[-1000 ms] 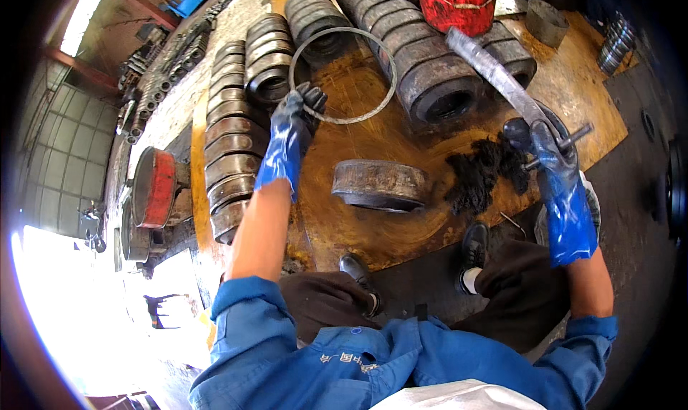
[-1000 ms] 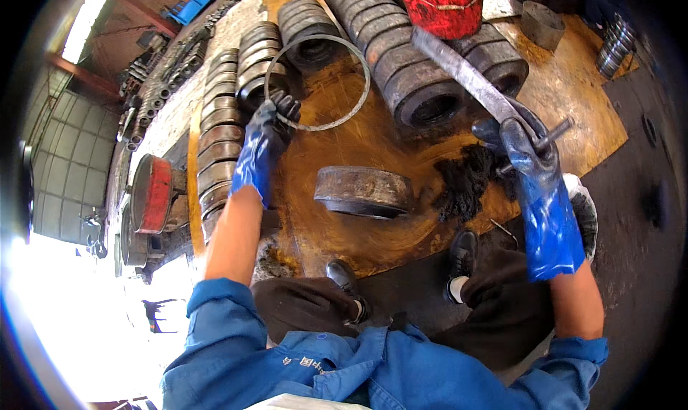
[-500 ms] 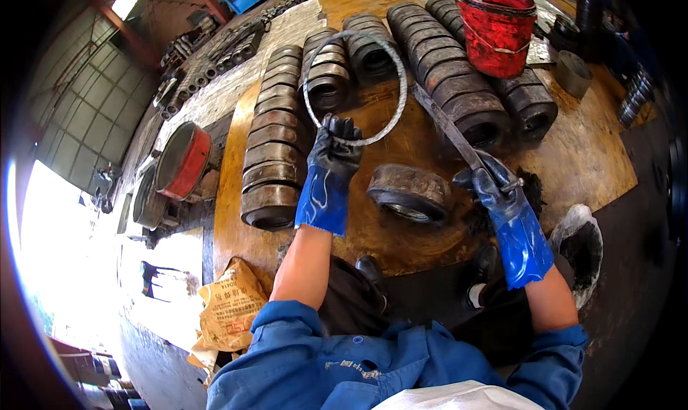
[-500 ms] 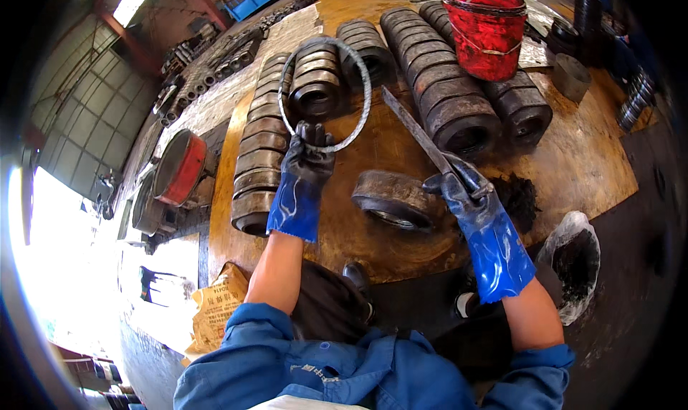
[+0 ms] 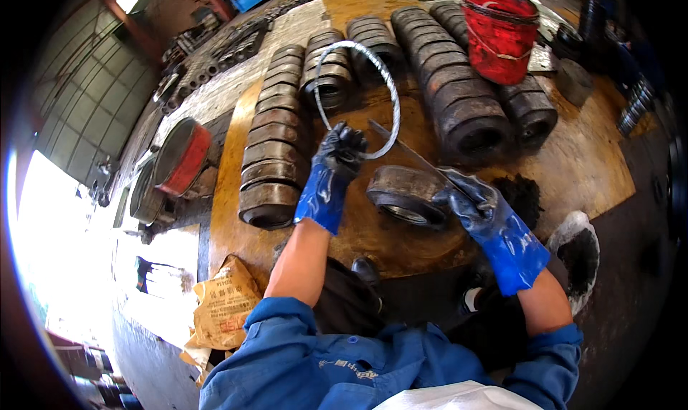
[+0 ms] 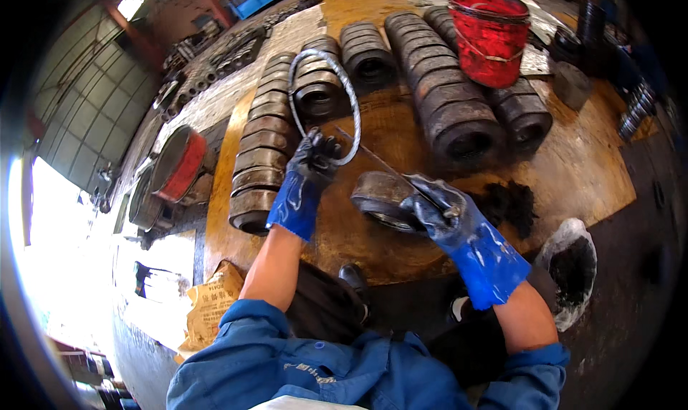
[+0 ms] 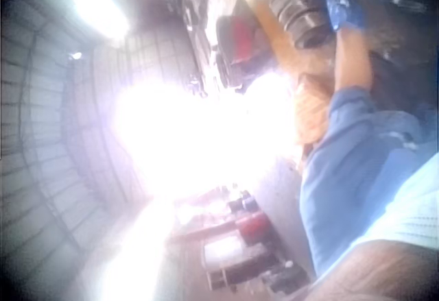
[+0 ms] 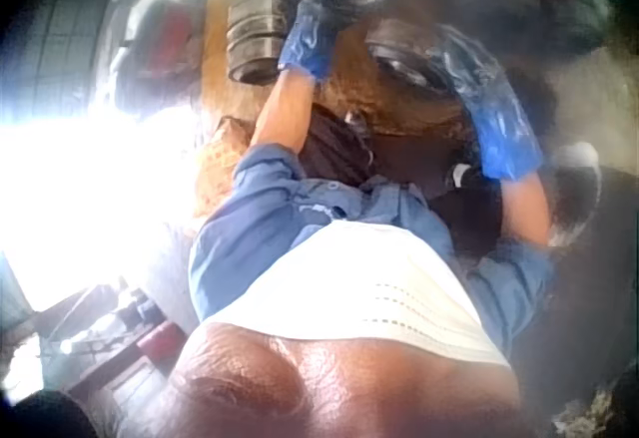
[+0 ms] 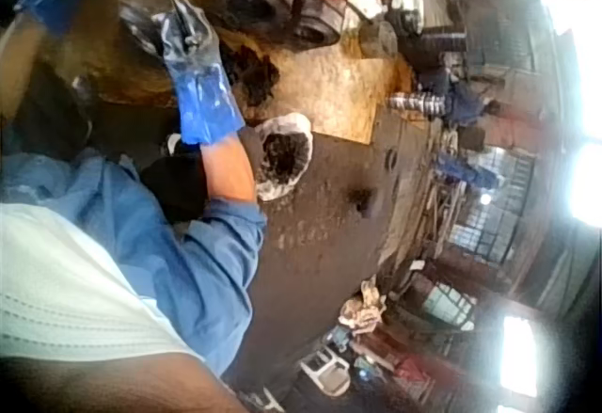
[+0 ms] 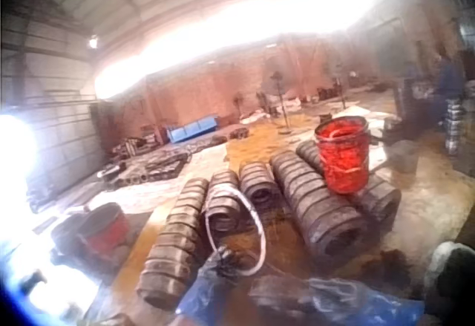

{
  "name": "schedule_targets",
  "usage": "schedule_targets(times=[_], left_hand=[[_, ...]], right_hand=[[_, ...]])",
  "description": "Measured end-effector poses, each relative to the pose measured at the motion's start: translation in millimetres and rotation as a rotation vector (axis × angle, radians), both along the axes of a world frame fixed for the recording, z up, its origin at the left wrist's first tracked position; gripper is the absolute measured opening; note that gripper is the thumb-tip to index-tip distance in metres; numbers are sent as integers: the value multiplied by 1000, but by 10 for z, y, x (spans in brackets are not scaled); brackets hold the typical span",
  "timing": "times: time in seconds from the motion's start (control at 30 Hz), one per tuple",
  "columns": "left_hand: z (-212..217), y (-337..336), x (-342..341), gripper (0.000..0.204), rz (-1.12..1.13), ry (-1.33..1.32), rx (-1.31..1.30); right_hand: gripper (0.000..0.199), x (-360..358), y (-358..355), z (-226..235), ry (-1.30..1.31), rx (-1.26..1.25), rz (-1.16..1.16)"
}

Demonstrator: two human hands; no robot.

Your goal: The person sits on the floor and uses a metal file to scrape and clean the surface of a large, dark metal ring. They rotate the ring to access different areas and then use a hammer to tap the ring, likely to dislodge debris or adjust its position.

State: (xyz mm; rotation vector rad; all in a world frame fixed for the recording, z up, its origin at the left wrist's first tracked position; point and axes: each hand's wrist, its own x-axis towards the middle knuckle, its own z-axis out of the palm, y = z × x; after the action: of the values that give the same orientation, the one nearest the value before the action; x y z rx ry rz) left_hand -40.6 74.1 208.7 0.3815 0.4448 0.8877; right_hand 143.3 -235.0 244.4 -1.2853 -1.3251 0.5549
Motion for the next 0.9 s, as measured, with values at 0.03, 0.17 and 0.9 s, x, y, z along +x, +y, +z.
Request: schedule_targets(times=[0.03,0.17,0.9], left_hand=[[-48,72,4,11,-85,-28,39],[438,-686,-12,25,10,746,643],[-552,1156,-341,40,-261,513,1043]], right_hand=[[39,36,22,-11,-138,52,-27],[47,237,-216,120,814,-87,364],[41,705,-480,217,-41,-205,39]])
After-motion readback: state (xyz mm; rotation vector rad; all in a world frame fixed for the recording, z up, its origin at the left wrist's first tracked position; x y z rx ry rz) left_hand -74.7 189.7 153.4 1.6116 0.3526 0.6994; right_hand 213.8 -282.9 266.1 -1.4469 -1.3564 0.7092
